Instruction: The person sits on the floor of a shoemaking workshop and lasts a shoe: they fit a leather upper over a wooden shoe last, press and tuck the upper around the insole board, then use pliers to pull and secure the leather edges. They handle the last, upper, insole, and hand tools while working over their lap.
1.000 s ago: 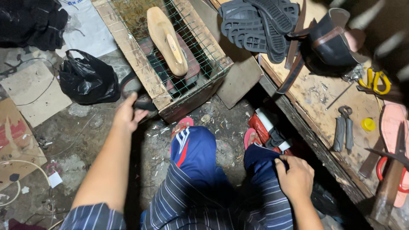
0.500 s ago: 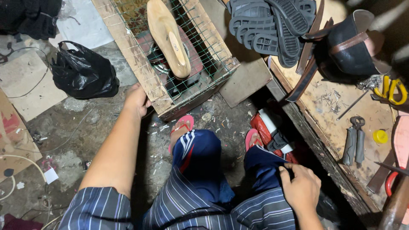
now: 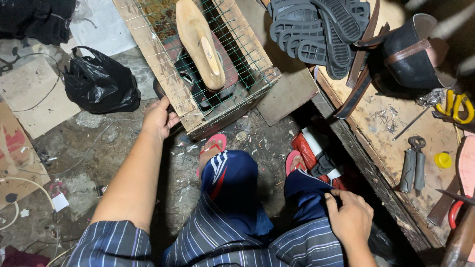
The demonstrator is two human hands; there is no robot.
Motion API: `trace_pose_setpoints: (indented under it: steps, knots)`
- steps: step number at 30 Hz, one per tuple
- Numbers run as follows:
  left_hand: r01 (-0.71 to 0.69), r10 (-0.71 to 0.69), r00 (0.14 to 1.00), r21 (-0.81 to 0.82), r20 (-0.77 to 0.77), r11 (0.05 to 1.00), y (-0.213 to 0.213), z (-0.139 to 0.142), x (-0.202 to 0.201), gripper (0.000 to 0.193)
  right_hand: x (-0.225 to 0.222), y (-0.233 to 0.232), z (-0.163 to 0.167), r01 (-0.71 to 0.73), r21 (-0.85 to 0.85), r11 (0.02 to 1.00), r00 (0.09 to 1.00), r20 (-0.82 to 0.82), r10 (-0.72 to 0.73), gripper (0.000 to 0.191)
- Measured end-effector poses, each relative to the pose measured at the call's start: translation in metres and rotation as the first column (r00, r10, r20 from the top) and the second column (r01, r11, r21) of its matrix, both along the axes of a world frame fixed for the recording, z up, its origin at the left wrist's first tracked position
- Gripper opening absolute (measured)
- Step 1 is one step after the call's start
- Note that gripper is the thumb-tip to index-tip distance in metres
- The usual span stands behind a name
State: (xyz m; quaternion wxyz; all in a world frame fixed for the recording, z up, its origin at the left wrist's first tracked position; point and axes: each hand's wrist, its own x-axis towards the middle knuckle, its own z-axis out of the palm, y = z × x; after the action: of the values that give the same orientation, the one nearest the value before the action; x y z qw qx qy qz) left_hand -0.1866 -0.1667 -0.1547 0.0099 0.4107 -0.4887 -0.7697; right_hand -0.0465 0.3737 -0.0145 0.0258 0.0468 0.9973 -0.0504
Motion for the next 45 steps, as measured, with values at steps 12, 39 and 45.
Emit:
trace_pose_setpoints:
  steps: [12, 39, 45]
  knots:
    - [-0.013, 0.089, 0.952, 0.251, -0.292, 0.968, -0.003, -0.022, -0.048, 0.028, -0.018, -0.021, -0.002, 0.001, 0.049, 0.999, 1.000, 0.028, -0.002, 0.030]
    - [-0.053, 0.060, 0.997, 0.115, -0.055, 0.992, -0.037, -0.018, -0.001, 0.043, -0.034, -0.033, -0.013, -0.014, 0.094, 0.995, 0.997, 0.074, 0.007, 0.031]
    - [0.028, 0.036, 0.955, 0.212, -0.293, 0.977, -0.022, -0.041, -0.071, 0.038, -0.043, -0.047, -0.017, -0.014, 0.130, 0.991, 0.997, 0.082, 0.004, 0.032]
